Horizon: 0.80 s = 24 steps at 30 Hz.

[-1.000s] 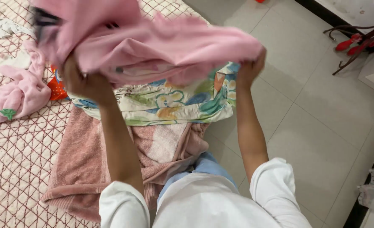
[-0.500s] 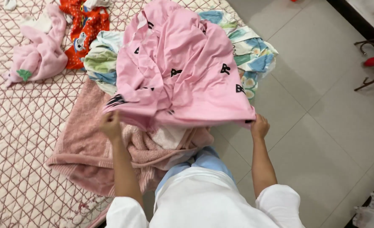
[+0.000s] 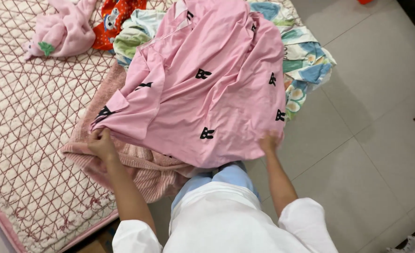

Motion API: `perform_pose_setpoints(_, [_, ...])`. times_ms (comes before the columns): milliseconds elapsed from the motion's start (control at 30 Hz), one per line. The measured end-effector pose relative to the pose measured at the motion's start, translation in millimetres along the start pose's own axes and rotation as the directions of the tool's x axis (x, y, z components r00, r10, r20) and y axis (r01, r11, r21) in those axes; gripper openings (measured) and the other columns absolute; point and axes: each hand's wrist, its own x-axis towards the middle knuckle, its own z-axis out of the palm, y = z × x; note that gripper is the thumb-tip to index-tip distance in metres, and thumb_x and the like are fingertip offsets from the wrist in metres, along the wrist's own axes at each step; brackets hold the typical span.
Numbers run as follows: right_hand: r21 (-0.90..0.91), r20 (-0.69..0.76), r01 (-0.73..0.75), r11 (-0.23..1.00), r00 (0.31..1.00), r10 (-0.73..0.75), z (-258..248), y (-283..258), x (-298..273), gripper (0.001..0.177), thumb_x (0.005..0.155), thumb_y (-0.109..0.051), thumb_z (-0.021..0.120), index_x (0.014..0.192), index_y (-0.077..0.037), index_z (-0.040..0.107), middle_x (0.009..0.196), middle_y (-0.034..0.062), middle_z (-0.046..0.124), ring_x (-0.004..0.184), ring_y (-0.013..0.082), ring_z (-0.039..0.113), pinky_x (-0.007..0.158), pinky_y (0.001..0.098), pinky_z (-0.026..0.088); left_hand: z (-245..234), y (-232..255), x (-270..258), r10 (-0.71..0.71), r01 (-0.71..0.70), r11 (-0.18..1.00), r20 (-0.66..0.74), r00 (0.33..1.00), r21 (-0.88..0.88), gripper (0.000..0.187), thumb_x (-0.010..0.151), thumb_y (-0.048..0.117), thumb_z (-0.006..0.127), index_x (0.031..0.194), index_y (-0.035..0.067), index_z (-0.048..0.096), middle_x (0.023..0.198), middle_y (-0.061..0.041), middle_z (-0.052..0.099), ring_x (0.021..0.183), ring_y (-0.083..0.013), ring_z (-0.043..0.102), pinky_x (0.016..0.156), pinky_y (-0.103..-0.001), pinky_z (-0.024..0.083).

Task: The person folds a pink patterned sheet on a bed. They repeatedly shake, spread, and align the sheet, then fold it into a compact rectangular bundle and place it on the bed.

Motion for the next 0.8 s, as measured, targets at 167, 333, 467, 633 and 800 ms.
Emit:
perform_pose_setpoints(167, [0.506,0.182,0.300,0.809,0.880,-0.440,106,-89,-42,0.059,0.083,-0.037,0.076,0.128,0.000,0.065,0.118,0.0203,0.071,0.107,0.0330,0.070,0.091,0.0430,0.056,-11,-14,-35,-0.088,0.073,0.967,0.048,0.995,0.244,0.012,0.089,0.003,0.071,0.099,-0.003,0.075,0.089,-0.008,0.073,0.078,-0.0183,0.064,0.075,-0.030,0.053])
perform_pose_setpoints(333, [0.341,0.147,0.494,0.799,0.812,-0.565,138,-134,-83,0.076,0.078,-0.033,0.087,0.137,0.004,0.057,0.129,0.0260,0.057,0.119,0.0375,0.056,0.096,0.0409,0.051,-14,-12,-86,0.083,-0.114,0.974,0.158,0.984,0.196,0.014,0.088,0.002,0.070,0.101,-0.001,0.071,0.096,-0.013,0.071,0.082,-0.0209,0.066,0.076,-0.033,0.054])
perform_pose_setpoints(467, [0.810,0.175,0.431,0.397,0.469,-0.866,113,-184,-105,0.055,0.089,-0.027,0.077,0.133,0.002,0.063,0.137,0.0155,0.062,0.125,0.0244,0.064,0.104,0.0355,0.054,20,2,-144,0.217,-0.257,0.963,0.324,0.921,0.085,0.010,0.086,0.002,0.073,0.095,0.000,0.069,0.085,-0.011,0.066,0.077,-0.0214,0.062,0.071,-0.035,0.051])
perform_pose_setpoints(633, [0.922,0.383,-0.193,0.336,0.321,-0.866,87,-220,-157,0.044,0.095,-0.023,0.069,0.134,-0.005,0.058,0.137,0.0097,0.057,0.126,0.0144,0.058,0.107,0.0270,0.050,56,56,-183,0.211,-0.204,0.977,0.357,0.910,-0.058,0.013,0.084,0.001,0.074,0.096,0.001,0.068,0.091,-0.012,0.061,0.073,-0.0230,0.063,0.065,-0.034,0.051])
perform_pose_setpoints(800, [0.918,0.294,0.076,0.390,0.531,-0.795,117,-198,-154,0.046,0.114,-0.029,0.062,0.134,0.012,0.068,0.121,0.0246,0.065,0.107,0.0218,0.060,0.093,0.0314,0.051,59,94,-187,0.397,-0.396,0.915,0.359,0.845,-0.080,0.033,0.081,0.001,0.078,0.111,0.001,0.065,0.102,-0.015,0.062,0.077,-0.0272,0.064,0.068,-0.037,0.052])
